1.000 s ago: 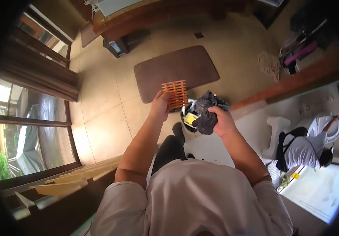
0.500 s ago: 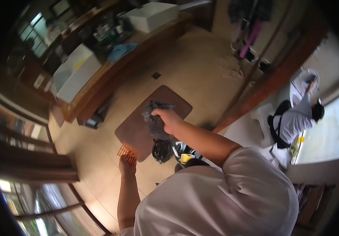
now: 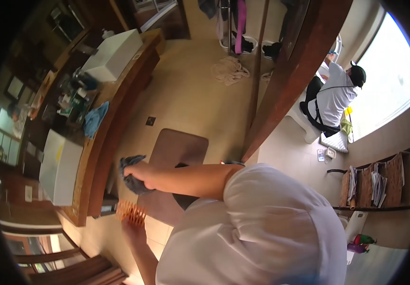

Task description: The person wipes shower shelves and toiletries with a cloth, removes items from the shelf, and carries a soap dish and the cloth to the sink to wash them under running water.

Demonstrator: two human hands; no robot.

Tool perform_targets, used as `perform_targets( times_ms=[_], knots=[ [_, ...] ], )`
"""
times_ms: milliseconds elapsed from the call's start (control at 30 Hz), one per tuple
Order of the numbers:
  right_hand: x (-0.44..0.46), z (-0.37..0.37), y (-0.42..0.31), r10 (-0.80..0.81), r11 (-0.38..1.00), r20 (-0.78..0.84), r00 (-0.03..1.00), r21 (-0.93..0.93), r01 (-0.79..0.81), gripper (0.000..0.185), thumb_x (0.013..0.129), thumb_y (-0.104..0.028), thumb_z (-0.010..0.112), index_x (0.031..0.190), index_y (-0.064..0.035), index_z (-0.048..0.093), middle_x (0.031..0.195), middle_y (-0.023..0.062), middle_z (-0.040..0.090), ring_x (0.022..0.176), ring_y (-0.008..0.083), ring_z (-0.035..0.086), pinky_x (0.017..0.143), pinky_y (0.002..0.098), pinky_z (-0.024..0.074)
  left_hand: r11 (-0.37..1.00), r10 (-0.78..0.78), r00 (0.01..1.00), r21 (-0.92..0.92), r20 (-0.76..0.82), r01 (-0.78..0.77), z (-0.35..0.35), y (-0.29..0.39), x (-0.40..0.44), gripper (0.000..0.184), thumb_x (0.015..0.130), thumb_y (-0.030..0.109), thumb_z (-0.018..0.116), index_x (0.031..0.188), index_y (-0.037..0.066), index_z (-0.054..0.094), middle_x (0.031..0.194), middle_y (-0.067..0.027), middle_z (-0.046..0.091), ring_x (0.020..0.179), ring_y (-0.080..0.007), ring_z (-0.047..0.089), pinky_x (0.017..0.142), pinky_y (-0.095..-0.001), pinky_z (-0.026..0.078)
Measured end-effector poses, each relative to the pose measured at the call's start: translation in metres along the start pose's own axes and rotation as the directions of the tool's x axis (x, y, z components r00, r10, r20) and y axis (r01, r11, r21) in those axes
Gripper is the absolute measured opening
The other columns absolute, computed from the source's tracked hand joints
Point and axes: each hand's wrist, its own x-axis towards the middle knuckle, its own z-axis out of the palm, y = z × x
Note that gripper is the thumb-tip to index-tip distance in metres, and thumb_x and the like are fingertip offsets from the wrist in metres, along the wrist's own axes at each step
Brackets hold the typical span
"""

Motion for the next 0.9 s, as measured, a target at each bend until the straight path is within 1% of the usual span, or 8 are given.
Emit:
perform_targets(
  times_ms=[67, 167, 233, 267, 433, 600, 667, 900],
  knots=[
    [0.047, 0.014, 0.003, -0.011, 0.994, -0.026, 1.0, -0.11, 0.008, 0.017, 0.063, -0.007, 0.063, 0.079, -0.0026, 0.06, 0.074, 0.0111, 0.06, 0.061, 0.0223, 0.058, 0.053, 0.0367, 0.0455, 0.999, 0.038, 0.997, -0.006, -0.072, -0.038, -0.002, 0.014, 0.014, 0.025, 0.08, 0.014, 0.058, 0.103, 0.004, 0.057, 0.094, -0.0062, 0.064, 0.083, -0.0164, 0.061, 0.073, -0.0303, 0.05],
    [0.103, 0.039, -0.011, -0.09, 0.996, 0.134, 0.987, -0.015, 0.093, 0.017, 0.064, -0.009, 0.063, 0.08, -0.0044, 0.059, 0.076, 0.0113, 0.059, 0.062, 0.0223, 0.057, 0.055, 0.0372, 0.0465, 0.994, 0.105, 0.988, -0.019, -0.113, -0.108, -0.022, 0.043, 0.053, 0.029, 0.084, 0.014, 0.052, 0.11, 0.004, 0.053, 0.101, -0.0083, 0.061, 0.09, -0.0182, 0.059, 0.076, -0.031, 0.048],
    [0.149, 0.054, -0.027, 0.19, 0.979, 0.317, 0.929, 0.015, -0.206, 0.005, 0.069, -0.011, 0.059, 0.072, -0.0075, 0.057, 0.067, 0.0092, 0.059, 0.057, 0.0218, 0.057, 0.054, 0.0348, 0.0473, 0.983, 0.18, 0.978, -0.003, -0.109, -0.181, -0.042, 0.061, 0.097, 0.031, 0.087, 0.02, 0.05, 0.112, 0.003, 0.051, 0.105, -0.0101, 0.06, 0.094, -0.0224, 0.059, 0.08, -0.0355, 0.048],
    [0.169, 0.063, -0.034, 0.199, 0.977, 0.271, 0.942, 0.015, -0.211, 0.003, 0.07, -0.011, 0.058, 0.071, -0.0082, 0.057, 0.064, 0.0074, 0.059, 0.055, 0.0202, 0.057, 0.052, 0.0334, 0.0466, 0.966, 0.257, 0.959, 0.044, -0.121, -0.253, -0.011, 0.071, 0.111, 0.035, 0.082, 0.026, 0.061, 0.11, 0.007, 0.054, 0.101, -0.0069, 0.062, 0.091, -0.0194, 0.059, 0.078, -0.0327, 0.049],
    [0.259, 0.075, -0.058, 0.307, 0.948, 0.262, 0.915, -0.002, -0.318, 0.011, 0.072, -0.008, 0.056, 0.083, -0.0083, 0.059, 0.075, 0.0058, 0.061, 0.063, 0.0192, 0.059, 0.059, 0.0345, 0.0497, 0.971, 0.225, 0.943, -0.025, -0.244, -0.238, 0.029, 0.128, 0.189, 0.04, 0.082, 0.003, 0.039, 0.122, 0.001, 0.041, 0.115, -0.013, 0.053, 0.104, -0.0249, 0.054, 0.089, -0.0374, 0.045],
    [0.309, 0.116, -0.092, 0.347, 0.938, 0.285, 0.894, -0.104, -0.331, 0.019, 0.077, -0.014, 0.062, 0.095, -0.0078, 0.059, 0.086, 0.0045, 0.062, 0.078, 0.0187, 0.061, 0.071, 0.0342, 0.0507, 0.931, 0.309, 0.915, -0.112, -0.262, -0.346, 0.037, 0.187, 0.212, 0.036, 0.086, 0.007, 0.039, 0.121, 0.001, 0.042, 0.113, -0.0131, 0.054, 0.103, -0.0252, 0.054, 0.088, -0.0374, 0.045],
    [0.311, 0.157, -0.102, 0.187, 0.977, 0.379, 0.906, -0.171, -0.13, 0.026, 0.082, -0.028, 0.062, 0.097, -0.0076, 0.06, 0.09, 0.0079, 0.064, 0.082, 0.0218, 0.062, 0.074, 0.0371, 0.0517, 0.9, 0.347, 0.898, -0.173, -0.27, -0.4, 0.026, 0.206, 0.212, 0.034, 0.087, 0.011, 0.04, 0.12, 0.001, 0.043, 0.113, -0.0131, 0.055, 0.102, -0.0252, 0.055, 0.087, -0.0382, 0.045],
    [0.371, 0.297, -0.08, 0.185, 0.974, 0.504, 0.844, -0.208, -0.089, 0.035, 0.079, -0.032, 0.066, 0.099, -0.0037, 0.059, 0.093, 0.0101, 0.063, 0.082, 0.0213, 0.062, 0.073, 0.0353, 0.0516, 0.801, 0.488, 0.824, -0.228, -0.287, -0.554, -0.027, 0.285, 0.267, 0.042, 0.086, 0.027, 0.05, 0.12, 0.002, 0.046, 0.111, -0.0124, 0.057, 0.101, -0.0257, 0.056, 0.087, -0.0415, 0.045]
  ],
)
